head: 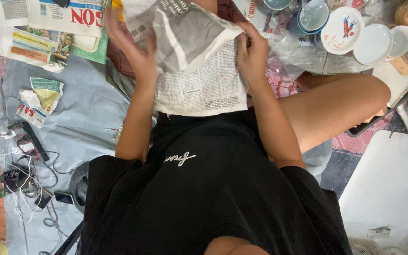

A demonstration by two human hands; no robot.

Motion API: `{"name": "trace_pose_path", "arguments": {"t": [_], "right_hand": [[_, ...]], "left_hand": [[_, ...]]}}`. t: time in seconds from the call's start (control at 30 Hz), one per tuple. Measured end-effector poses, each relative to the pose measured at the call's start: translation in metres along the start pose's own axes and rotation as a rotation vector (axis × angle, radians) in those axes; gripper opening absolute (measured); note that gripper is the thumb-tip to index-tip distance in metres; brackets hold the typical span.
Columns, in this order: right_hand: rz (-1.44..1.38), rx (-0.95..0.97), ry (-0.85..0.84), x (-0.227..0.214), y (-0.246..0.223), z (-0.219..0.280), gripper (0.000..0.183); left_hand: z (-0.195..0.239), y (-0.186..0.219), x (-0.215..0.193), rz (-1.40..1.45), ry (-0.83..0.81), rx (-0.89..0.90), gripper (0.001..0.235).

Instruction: The person sits on the floor and wraps individual ceramic dishes, including bowls and cups, with newspaper. They fold the paper around each item and place the wrapped pieces into a black plastic crate.

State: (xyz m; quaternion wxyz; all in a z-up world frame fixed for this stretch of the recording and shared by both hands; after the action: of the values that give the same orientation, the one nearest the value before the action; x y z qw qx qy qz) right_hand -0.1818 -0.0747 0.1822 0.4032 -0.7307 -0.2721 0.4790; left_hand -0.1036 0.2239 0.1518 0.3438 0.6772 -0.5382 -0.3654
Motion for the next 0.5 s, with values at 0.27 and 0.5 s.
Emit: {"name": "trace_pose_path", "arguments": {"t": [0.27,0.5], "right_hand": [[-0.231,-0.122,-0.011,-0.011,0.017,-0.005,0.03],[-0.474,0.029,0.056,-0.004,0.063,-0.005,0.015]], "left_hand": [[-0.006,-0.027,-0.011,0.416,-0.397,-0.439,0.03],[-0.017,0.001,-0.019,0.445,-0.552,-0.291,0.014]]}}
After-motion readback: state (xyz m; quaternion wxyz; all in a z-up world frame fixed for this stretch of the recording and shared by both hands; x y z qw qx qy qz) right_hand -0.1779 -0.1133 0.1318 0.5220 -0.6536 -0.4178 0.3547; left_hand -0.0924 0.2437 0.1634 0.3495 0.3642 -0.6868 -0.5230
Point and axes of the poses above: each hand's wrist, its own z-axis away from the middle knuckle, its own x-axis out of the palm, y = z × x, the point moved 5 cm from there along -z, towards the middle knuckle, and after that the axes turned 10 degrees about z, right-handed, at the moved point
